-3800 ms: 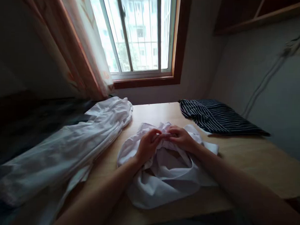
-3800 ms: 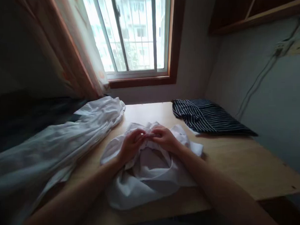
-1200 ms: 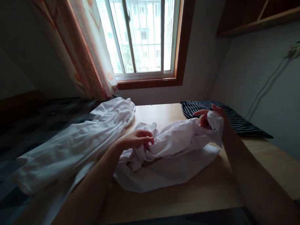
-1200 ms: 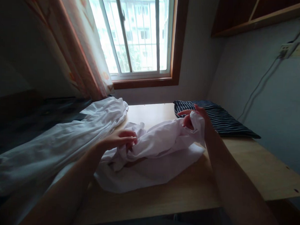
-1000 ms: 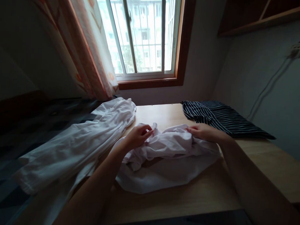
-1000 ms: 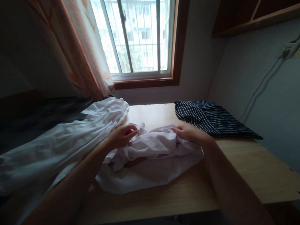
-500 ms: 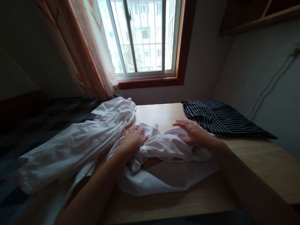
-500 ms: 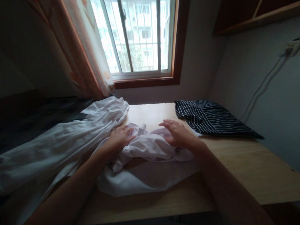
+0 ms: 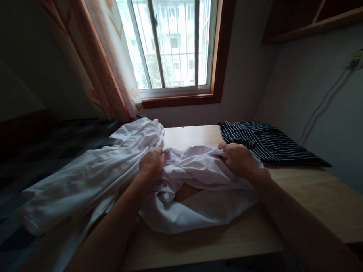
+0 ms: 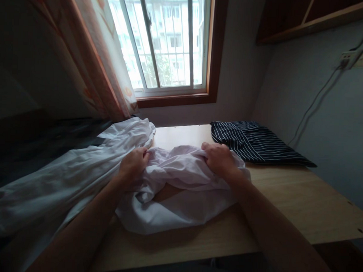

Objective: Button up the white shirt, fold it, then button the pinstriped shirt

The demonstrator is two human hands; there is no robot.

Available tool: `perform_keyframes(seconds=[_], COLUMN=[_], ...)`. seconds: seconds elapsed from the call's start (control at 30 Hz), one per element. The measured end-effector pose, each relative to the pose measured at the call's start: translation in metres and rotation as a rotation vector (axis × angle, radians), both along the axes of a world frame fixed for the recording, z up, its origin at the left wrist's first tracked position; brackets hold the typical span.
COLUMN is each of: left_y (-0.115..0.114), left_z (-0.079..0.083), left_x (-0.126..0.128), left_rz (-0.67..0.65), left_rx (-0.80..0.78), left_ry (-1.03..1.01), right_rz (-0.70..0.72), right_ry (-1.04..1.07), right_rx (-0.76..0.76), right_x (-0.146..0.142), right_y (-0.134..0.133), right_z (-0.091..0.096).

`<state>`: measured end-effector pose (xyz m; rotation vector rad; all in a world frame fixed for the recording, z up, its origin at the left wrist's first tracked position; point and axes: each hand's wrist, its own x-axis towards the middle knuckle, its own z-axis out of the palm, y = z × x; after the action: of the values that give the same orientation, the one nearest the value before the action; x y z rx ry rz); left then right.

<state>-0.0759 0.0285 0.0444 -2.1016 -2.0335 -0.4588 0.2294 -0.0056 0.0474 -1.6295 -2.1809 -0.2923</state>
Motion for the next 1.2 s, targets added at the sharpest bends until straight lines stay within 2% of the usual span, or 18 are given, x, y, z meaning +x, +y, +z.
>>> perform_keyframes(seconds=[0.1,0.17,0.23,0.3,0.37,0.5,0.57,0.63,0.73,0.83,0.9,0.93,0.97,1.03,1.1,1.13,1.17,1.2], left_y=[0.004,0.005,0.004,0.002,0.001,0.002,0.004,0.006,0.009,0.014,0.017,0.018,0.018,0.018,0.016,0.015,0.013,0.011], left_z=[0.007,0.011,0.013,0.013,0.011,0.005,0.004,0.004,0.003,0.002,0.001,0.001,0.001,0.002,0.003,0.003,0.004,0.006], left_x=[-0.006,-0.007,-0.005,-0.002,-0.001,-0.001,-0.001,-0.002,-0.004,-0.004,-0.002,0.0,0.001,0.003,0.004,0.004,0.004,0.004], left_rz=[0.003,-0.052,-0.135,-0.196,-0.225,-0.247,-0.265,-0.292,-0.301,-0.315,-0.368,-0.396,-0.418,-0.438,-0.451,-0.461,-0.477,-0.495], left_rx=[0.266,0.396,0.46,0.495,0.524,0.532,0.534,0.531,0.546,0.543,0.486,0.452,0.421,0.375,0.344,0.33,0.31,0.29], left_ry=[-0.13,-0.26,-0.395,-0.494,-0.557,-0.674,-0.747,-0.83,-0.977,-1.158,-1.321,-1.408,-1.49,-1.606,-1.659,-1.667,-1.672,-1.686], right_rz=[-0.218,-0.32,-0.371,-0.368,-0.273,0.234,0.354,0.302,0.113,-0.045,-0.053,-0.013,0.06,0.293,0.538,0.615,0.649,0.642], right_ry=[0.068,0.091,0.087,0.071,0.049,0.058,0.093,0.102,0.123,0.297,0.49,0.597,0.702,0.828,0.796,0.765,0.761,0.793], right_rx=[0.152,0.283,0.398,0.435,0.365,-0.042,-0.145,-0.099,0.074,0.281,0.357,0.326,0.231,-0.156,-0.629,-0.781,-0.837,-0.796], right_x=[0.017,0.027,0.033,0.035,0.034,0.028,0.024,0.02,0.016,0.014,0.012,0.012,0.012,0.011,0.013,0.014,0.015,0.016], right_y=[0.002,0.004,0.005,0.006,0.006,0.006,0.006,0.006,0.005,0.003,-0.001,-0.004,-0.007,-0.013,-0.017,-0.016,-0.015,-0.013], right_z=[0.007,0.011,0.014,0.014,0.011,0.005,0.002,0.0,0.001,0.006,0.012,0.015,0.018,0.021,0.022,0.022,0.021,0.021])
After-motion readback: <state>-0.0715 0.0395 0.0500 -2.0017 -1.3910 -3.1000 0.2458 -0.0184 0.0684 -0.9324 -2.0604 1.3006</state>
